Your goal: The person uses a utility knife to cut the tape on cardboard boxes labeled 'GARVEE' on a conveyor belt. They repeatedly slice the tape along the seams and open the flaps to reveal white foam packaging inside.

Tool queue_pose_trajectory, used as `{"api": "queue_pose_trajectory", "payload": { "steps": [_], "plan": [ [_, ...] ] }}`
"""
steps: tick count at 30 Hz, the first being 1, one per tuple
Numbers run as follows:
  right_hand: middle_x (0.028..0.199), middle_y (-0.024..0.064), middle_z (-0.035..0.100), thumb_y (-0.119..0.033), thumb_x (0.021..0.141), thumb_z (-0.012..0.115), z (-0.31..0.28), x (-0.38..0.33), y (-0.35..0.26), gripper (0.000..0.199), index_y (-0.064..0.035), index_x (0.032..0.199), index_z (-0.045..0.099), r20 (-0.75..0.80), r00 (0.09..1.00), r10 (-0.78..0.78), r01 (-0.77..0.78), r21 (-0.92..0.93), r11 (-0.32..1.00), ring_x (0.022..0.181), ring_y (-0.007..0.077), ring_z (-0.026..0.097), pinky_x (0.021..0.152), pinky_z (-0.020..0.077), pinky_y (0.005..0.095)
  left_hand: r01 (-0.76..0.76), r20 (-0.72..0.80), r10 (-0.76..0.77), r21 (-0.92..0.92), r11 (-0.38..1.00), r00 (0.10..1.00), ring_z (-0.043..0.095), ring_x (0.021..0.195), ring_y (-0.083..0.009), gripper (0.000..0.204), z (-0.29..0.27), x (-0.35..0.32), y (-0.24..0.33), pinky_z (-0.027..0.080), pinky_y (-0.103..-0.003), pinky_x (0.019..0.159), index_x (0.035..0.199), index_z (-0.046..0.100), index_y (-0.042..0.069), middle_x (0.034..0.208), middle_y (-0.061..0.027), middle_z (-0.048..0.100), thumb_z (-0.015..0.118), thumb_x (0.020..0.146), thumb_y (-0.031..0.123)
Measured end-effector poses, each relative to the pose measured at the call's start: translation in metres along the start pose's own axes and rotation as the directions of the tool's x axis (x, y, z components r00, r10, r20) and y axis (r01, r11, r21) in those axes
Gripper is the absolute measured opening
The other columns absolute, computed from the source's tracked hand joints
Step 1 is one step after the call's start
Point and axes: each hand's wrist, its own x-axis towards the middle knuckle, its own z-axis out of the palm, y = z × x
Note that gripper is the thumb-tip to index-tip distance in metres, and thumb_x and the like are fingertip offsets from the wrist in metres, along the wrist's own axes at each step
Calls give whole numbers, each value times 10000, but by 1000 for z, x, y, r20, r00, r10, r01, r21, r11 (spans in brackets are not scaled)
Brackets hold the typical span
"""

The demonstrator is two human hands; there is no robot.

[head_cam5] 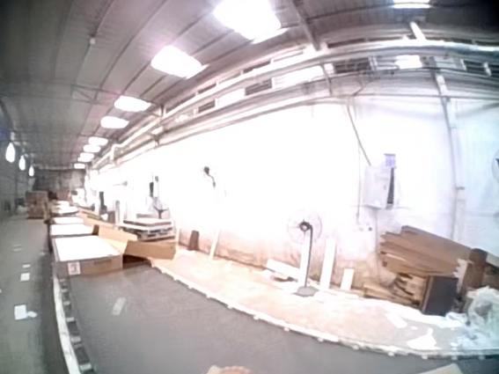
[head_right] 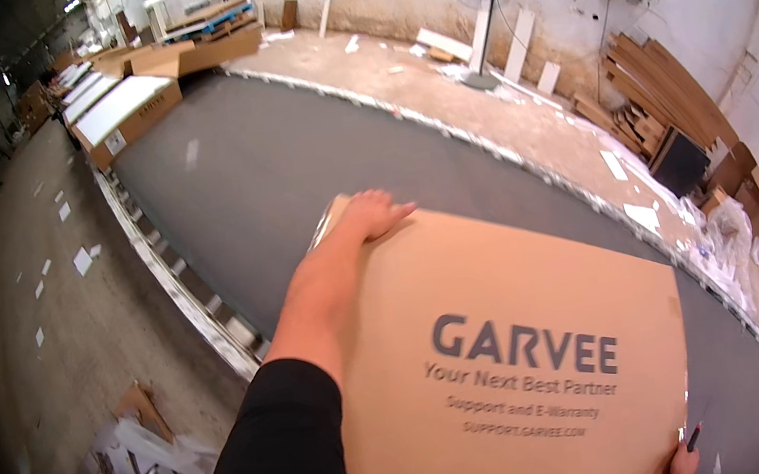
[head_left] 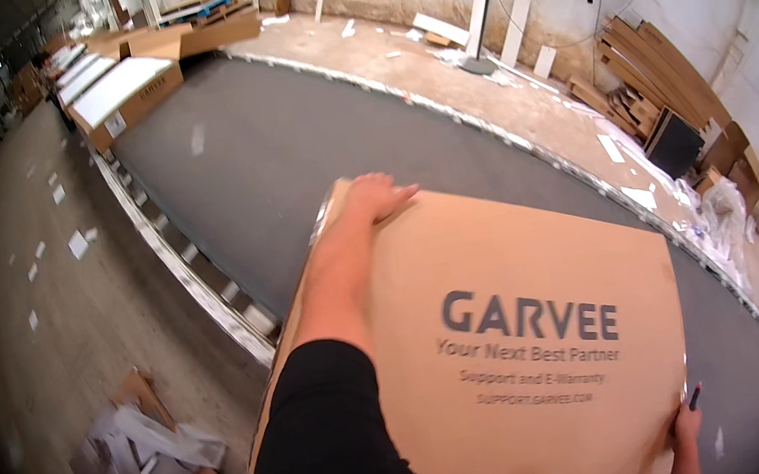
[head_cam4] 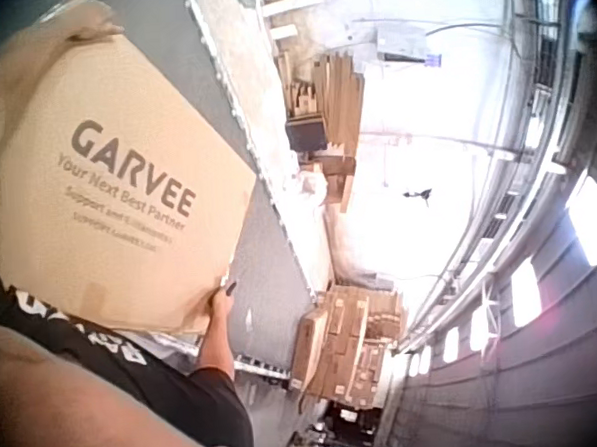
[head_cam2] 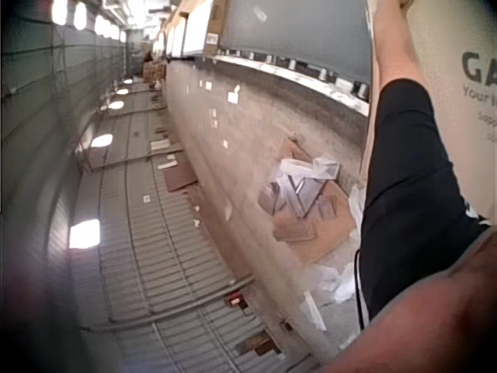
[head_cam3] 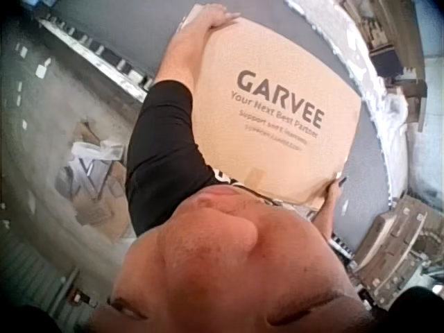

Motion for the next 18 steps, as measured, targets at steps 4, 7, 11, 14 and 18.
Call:
{"api": "queue_pose_trajectory", "payload": {
  "steps": [4,7,11,14,18],
  "plan": [
    [1009,143,684,-306,1006,606,97,-80,-163,387,44,1171,613,278,913,-297,223,269,937,849,219,629,765,495,351,280,-82,-270,169,945,959,474,1362,-354,714,-108,-150,-114,325,-507,1147,1348,578,4,1420,-194,558,483,960,596],
    [952,114,677,-283,1012,606,121,-188,-221,322,17,1129,621,443,825,-351,148,430,891,762,175,613,698,487,312,452,-168,-422,235,861,891,441,1391,-366,695,-150,-282,-127,298,-531,1160,1401,522,4,1465,-210,514,583,943,523],
    [876,75,668,-253,1020,606,140,-221,-268,241,-19,1073,633,709,577,-406,-42,521,852,646,115,592,610,476,259,829,-341,-783,-20,559,520,379,1428,-405,672,-85,-463,26,287,-519,1172,1423,484,-11,1496,-253,461,657,955,439],
    [971,62,676,-210,1035,600,150,-196,-255,248,-8,1178,613,790,390,-473,-152,561,813,790,120,628,709,534,285,801,-402,-903,-487,349,150,413,1402,-392,677,23,-507,99,320,-446,1164,1466,420,-36,1510,-248,445,603,1006,426],
    [1016,46,648,-138,1031,594,258,-338,-336,211,0,1191,588,602,411,-684,-99,775,624,860,106,602,797,506,269,427,-414,-910,-827,366,-21,434,1383,-331,723,13,-506,-103,354,-410,1146,1550,274,-8,1550,-214,392,587,1027,381]
  ]
}}
